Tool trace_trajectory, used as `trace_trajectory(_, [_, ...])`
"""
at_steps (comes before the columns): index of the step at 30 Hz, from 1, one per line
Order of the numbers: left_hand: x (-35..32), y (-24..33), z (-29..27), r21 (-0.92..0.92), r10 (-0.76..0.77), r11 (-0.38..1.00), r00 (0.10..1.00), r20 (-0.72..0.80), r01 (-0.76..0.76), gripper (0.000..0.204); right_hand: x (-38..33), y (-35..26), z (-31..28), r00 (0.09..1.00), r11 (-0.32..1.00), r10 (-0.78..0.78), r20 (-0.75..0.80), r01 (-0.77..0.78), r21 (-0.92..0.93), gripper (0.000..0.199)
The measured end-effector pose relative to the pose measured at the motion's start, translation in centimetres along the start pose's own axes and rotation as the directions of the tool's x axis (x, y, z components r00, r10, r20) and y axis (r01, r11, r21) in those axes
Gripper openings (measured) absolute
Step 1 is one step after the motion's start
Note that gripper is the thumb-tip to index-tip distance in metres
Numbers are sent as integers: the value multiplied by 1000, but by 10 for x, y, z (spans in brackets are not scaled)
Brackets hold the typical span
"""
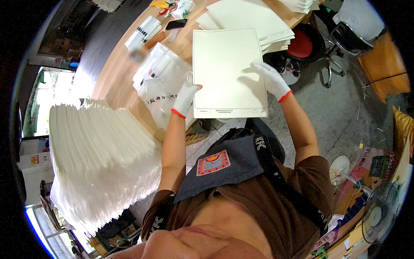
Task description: The person repeatedly picks up sheets of paper, places them into clear plastic sleeves, and stacks the filled sleeves on the table. The task continues with a steady rhythm, handling one sheet at a time.
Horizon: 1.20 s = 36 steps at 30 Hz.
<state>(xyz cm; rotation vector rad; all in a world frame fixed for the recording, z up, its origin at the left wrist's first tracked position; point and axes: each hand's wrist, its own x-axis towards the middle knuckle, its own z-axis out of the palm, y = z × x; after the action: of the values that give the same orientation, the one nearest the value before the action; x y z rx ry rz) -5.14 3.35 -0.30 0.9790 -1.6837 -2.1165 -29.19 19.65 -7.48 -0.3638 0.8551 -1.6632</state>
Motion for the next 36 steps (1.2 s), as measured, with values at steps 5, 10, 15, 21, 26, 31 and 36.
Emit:
trace_trajectory(5, [-30,-20,71,957,156,280,987,32,-75,67,-6,38,71,957,618,-289,8,193,-762,54])
trace_trajectory(10, [-35,-24,43,543,127,832,992,10,-112,65,-6,39,75,934,282,-355,38,146,-948,35])
trace_trajectory(15, [-63,36,-76,-271,356,859,888,-292,-434,57,-45,-23,125,805,-194,-192,562,530,-825,23])
trace_trajectory(21, [-120,46,-31,138,152,972,958,242,-189,62,-22,-14,184,862,-503,301,409,508,-700,14])
trace_trajectory(26, [-146,-71,7,390,633,756,737,-236,-525,35,22,16,140,873,608,425,241,-78,-790,33])
trace_trajectory(31, [-105,-19,-10,730,487,602,873,-14,-324,34,35,45,189,902,-167,315,294,358,-919,37])
trace_trajectory(36, [-75,21,17,809,494,423,852,172,-408,41,59,131,185,821,-355,-126,557,487,-798,40])
